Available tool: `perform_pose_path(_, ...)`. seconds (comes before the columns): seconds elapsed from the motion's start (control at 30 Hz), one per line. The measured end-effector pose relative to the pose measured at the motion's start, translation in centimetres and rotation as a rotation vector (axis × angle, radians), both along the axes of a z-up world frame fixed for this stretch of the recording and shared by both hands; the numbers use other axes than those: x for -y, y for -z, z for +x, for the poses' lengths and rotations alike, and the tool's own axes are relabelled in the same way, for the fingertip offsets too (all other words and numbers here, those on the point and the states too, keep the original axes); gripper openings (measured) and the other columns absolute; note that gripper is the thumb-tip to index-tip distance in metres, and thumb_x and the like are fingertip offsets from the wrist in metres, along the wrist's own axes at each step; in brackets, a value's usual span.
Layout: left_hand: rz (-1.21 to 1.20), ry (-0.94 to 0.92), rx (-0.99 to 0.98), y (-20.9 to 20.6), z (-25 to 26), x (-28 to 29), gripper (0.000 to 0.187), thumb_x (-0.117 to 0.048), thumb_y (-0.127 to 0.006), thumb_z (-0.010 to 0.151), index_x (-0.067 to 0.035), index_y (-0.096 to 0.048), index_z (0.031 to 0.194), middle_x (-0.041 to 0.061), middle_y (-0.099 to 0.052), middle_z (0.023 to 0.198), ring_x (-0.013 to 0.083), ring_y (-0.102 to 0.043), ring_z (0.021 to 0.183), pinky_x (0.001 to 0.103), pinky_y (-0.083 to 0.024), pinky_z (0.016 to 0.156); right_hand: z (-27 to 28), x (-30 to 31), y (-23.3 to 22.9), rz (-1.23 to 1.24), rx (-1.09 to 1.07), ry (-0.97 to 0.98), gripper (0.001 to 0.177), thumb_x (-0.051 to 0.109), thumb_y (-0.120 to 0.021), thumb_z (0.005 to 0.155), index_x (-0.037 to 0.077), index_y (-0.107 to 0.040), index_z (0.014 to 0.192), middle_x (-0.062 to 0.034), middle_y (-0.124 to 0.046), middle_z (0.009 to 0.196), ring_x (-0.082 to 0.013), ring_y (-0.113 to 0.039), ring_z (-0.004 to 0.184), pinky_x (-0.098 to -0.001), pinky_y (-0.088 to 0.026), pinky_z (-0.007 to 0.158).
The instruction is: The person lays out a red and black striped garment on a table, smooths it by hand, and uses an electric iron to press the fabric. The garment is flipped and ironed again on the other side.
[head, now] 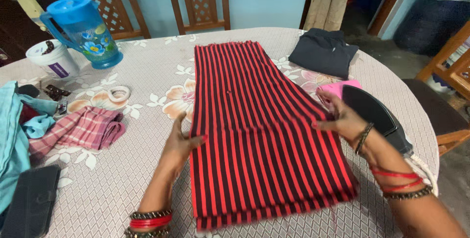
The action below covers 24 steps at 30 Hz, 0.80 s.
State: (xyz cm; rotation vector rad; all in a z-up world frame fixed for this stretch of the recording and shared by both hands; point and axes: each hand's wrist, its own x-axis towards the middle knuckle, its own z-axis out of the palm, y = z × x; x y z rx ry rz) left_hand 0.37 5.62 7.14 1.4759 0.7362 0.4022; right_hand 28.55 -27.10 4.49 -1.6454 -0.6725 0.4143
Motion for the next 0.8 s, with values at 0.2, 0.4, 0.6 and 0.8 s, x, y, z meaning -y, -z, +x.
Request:
perform_pose_path(0.2, 0.413, 0.017, 0.072, -5.3, 5.5, -6.3, 0.049, 0.000, -0.071, 0.084, -0.012, -0.067, 0.132, 0.008, -0.078, 0.109, 0.0159, -0.072, 0.089, 0.029, -0.059, 0.078, 4.9, -5.4, -9.3, -0.314, 0.049, 0.256, 0.046, -0.002, -0.076, 0.085, 0.020, -0.073, 0.125, -0.0041, -0.074, 0.102, -0.0168, -0.069, 0.086, -0.0414, -0.060, 0.073)
perform_pose_path(0.4, 0.874, -0.137, 0.244, -10.3, 8.6, -8.9, 0.027, -0.002, -0.073, 0.084, -0.009, -0.075, 0.111, 0.010, -0.077, 0.091, 0.0182, -0.072, 0.083, 0.033, -0.056, 0.079, 11.5, -7.6, -11.8, 0.046, 0.453, 0.093, 0.038, -0.008, -0.074, 0.084, 0.015, -0.074, 0.115, -0.0013, -0.078, 0.107, -0.0104, -0.073, 0.095, -0.0263, -0.062, 0.087)
perform_pose_path(0.6, 1.222, -0.038, 0.108, -3.2, 1.1, -5.0, 0.022, -0.005, -0.075, 0.087, -0.006, -0.072, 0.109, 0.018, -0.071, 0.103, 0.0375, -0.066, 0.099, 0.046, -0.051, 0.087, 5.8, -2.3, -2.3, -0.259, 1.122, 0.335, 0.042, -0.001, -0.078, 0.077, 0.011, -0.074, 0.118, -0.0128, -0.074, 0.113, -0.0270, -0.073, 0.098, -0.0359, -0.058, 0.088)
perform_pose_path(0.8, 1.086, 0.232, -0.013, 4.0, -5.7, 0.3, 0.026, -0.001, -0.074, 0.077, -0.008, -0.072, 0.103, 0.009, -0.075, 0.097, 0.0298, -0.067, 0.096, 0.041, -0.054, 0.087, -4.0, 3.0, 4.6, -0.371, 1.094, 0.098, 0.034, 0.002, -0.077, 0.071, 0.012, -0.071, 0.103, -0.0036, -0.075, 0.098, -0.0250, -0.070, 0.091, -0.0406, -0.050, 0.081)
